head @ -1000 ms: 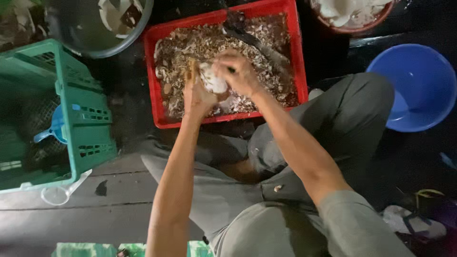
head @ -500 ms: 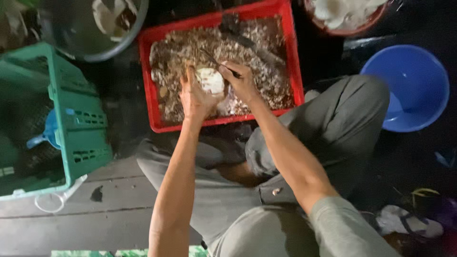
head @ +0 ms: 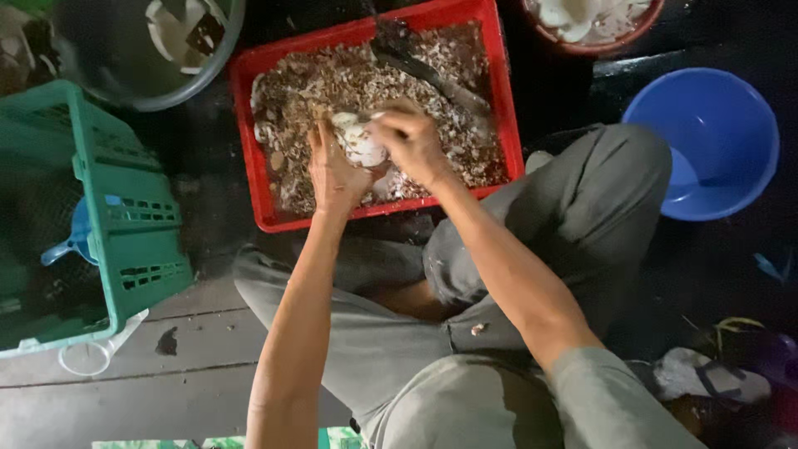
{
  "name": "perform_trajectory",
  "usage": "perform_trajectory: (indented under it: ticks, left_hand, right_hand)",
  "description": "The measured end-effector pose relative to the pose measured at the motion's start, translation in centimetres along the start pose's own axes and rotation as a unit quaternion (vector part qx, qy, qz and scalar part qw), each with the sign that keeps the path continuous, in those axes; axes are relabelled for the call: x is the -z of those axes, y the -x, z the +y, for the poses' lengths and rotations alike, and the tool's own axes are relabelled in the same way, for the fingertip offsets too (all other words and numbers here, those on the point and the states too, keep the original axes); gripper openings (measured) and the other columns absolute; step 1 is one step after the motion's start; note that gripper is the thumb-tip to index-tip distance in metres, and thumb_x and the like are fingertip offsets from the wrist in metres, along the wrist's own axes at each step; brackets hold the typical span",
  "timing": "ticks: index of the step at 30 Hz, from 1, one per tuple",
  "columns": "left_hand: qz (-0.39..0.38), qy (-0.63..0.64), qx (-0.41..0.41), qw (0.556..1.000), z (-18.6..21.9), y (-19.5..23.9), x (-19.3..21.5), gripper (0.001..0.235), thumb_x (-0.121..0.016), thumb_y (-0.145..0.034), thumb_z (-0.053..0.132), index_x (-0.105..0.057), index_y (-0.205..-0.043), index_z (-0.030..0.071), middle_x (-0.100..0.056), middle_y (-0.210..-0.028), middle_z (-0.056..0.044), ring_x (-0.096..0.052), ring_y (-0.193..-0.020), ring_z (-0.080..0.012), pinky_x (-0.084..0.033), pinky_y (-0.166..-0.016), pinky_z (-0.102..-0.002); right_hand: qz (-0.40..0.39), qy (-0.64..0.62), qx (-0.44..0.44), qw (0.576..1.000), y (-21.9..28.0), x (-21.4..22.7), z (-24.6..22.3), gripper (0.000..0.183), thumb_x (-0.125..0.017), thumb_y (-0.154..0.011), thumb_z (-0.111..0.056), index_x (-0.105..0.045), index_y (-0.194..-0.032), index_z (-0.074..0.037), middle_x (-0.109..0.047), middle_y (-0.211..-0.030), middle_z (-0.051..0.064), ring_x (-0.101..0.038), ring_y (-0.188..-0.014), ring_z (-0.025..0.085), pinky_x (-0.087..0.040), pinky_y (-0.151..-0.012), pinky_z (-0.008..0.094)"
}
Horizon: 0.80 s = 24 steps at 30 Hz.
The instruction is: The person sits cross-legged on the floor and uses a knife to peel the brown husk off a coconut. The person holds the coconut in their left hand and scrapes the husk away with the knife in their right hand, working over a red tray that collects the debris.
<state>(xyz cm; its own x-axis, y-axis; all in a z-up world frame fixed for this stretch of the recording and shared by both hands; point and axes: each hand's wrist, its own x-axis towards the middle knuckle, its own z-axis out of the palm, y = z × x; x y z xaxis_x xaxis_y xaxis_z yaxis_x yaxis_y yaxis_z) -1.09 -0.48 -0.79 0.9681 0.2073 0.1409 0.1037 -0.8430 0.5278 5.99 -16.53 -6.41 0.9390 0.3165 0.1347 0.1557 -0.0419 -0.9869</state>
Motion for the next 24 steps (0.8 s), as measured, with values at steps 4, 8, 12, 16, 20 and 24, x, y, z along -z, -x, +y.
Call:
perform_trajectory:
  ticks: [4,8,12,16,20,24]
  left_hand:
    - [-0.020,0.260,0.084,0.962,-0.4,0.0,0.0,0.126,-0.090,-0.071,0.063,-0.025,-0.159,0.000,-0.053,-0.148,-0.034,-0.064,-0.126,-0.0473,-0.060,-0.101,-0.048]
    - [-0.019,0.056,0.046,0.997,0.0,0.8,-0.6,0.135,-0.094,-0.060,0.056,-0.020,-0.159,0.003,-0.036,-0.154,-0.036,-0.055,-0.129,-0.0485,-0.057,-0.096,-0.051]
    - [0.012,0.001,0.041,0.999,-0.8,0.1,-0.3,0.142,-0.102,-0.061,0.056,-0.018,-0.159,-0.003,-0.032,-0.151,-0.042,-0.048,-0.130,-0.0550,-0.050,-0.099,-0.058]
    - [0.027,0.054,0.059,0.996,1.0,-1.1,-0.7,0.144,-0.097,-0.060,0.058,-0.015,-0.163,0.001,-0.036,-0.155,-0.037,-0.053,-0.133,-0.0479,-0.054,-0.103,-0.053]
    - [-0.033,0.061,0.131,0.989,0.1,0.7,1.8,0.145,-0.092,-0.057,0.064,-0.018,-0.166,0.006,-0.052,-0.150,-0.026,-0.060,-0.133,-0.0403,-0.055,-0.108,-0.051]
    - [0.107,-0.132,-0.125,0.977,0.2,-0.9,2.7,0.156,-0.099,-0.044,0.075,-0.020,-0.156,0.000,-0.045,-0.145,-0.040,-0.058,-0.123,-0.0511,-0.055,-0.089,-0.054]
  right_hand:
    - [-0.040,0.180,0.167,0.969,-2.3,-1.4,-4.2,0.021,-0.071,-0.102,-0.027,-0.081,-0.111,-0.011,-0.070,-0.125,0.011,-0.066,-0.109,0.026,-0.056,-0.096,0.045]
    - [-0.092,0.152,0.130,0.975,-1.4,0.2,-4.8,0.020,-0.073,-0.102,-0.029,-0.081,-0.106,-0.011,-0.070,-0.125,0.010,-0.066,-0.114,0.027,-0.055,-0.103,0.048]
    - [-0.052,0.015,-0.057,0.997,-1.6,-0.1,-2.3,0.024,-0.071,-0.093,-0.032,-0.079,-0.107,-0.014,-0.063,-0.135,0.010,-0.069,-0.107,0.027,-0.064,-0.096,0.047]
    - [-0.005,0.037,-0.067,0.997,-3.5,2.1,0.7,0.029,-0.073,-0.104,-0.025,-0.074,-0.124,-0.005,-0.063,-0.138,0.015,-0.057,-0.126,0.030,-0.044,-0.107,0.049]
    - [0.065,-0.165,-0.110,0.978,0.1,1.0,4.2,0.029,-0.071,-0.100,-0.021,-0.073,-0.125,-0.007,-0.070,-0.134,0.010,-0.067,-0.121,0.022,-0.051,-0.109,0.037]
    - [0.080,-0.238,-0.101,0.963,2.4,2.6,4.6,0.024,-0.072,-0.110,-0.019,-0.078,-0.120,0.003,-0.069,-0.118,0.018,-0.059,-0.104,0.027,-0.050,-0.097,0.039]
